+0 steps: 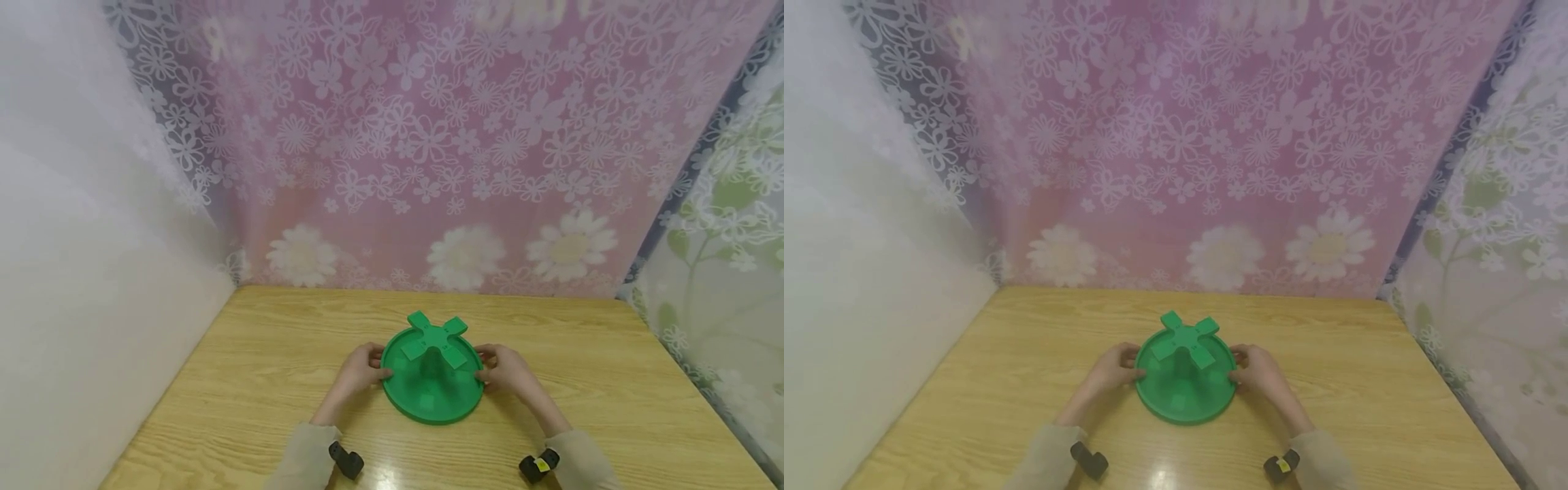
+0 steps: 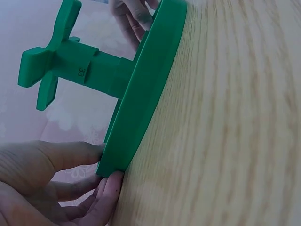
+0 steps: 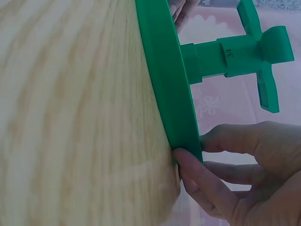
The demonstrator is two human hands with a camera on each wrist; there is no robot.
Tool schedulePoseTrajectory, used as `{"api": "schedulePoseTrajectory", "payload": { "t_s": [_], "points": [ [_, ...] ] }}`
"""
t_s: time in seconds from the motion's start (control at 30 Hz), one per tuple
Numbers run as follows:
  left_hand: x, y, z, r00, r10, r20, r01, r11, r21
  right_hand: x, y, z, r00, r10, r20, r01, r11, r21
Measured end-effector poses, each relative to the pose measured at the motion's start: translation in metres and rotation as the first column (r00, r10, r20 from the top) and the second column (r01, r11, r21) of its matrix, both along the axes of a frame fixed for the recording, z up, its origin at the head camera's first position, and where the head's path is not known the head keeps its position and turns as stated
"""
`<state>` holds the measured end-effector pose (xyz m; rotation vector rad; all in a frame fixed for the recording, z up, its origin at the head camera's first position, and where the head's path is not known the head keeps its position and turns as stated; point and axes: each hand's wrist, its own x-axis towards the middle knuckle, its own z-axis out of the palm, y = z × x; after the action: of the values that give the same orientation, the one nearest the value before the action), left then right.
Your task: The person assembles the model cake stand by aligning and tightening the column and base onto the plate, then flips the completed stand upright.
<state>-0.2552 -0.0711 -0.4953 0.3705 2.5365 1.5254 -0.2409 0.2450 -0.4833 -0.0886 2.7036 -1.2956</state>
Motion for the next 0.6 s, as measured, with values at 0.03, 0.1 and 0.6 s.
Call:
{"api": "schedulePoseTrajectory", "payload": {
  "t_s": [0.03,0.1,0.6],
  "points": [
    [0.0001,0.0006,-0.0005,1.0,0.011,-0.007,-0.011,1.0,-0.007,0.0004,-0.0002,0.0,1.0,-0.002,-0.005,0.002,1.0,0.005],
    [0.0001,0.002,-0.0012,0.999,0.034,-0.026,-0.035,0.999,-0.024,0.001,-0.0006,-0.0002,1.0,-0.006,-0.015,0.006,1.0,0.014],
    [0.0031,0.0073,-0.002,0.986,0.117,-0.122,-0.126,0.99,-0.07,0.0053,-0.0061,0.0062,0.996,0.008,-0.084,0.002,0.992,0.123]
  ]
}}
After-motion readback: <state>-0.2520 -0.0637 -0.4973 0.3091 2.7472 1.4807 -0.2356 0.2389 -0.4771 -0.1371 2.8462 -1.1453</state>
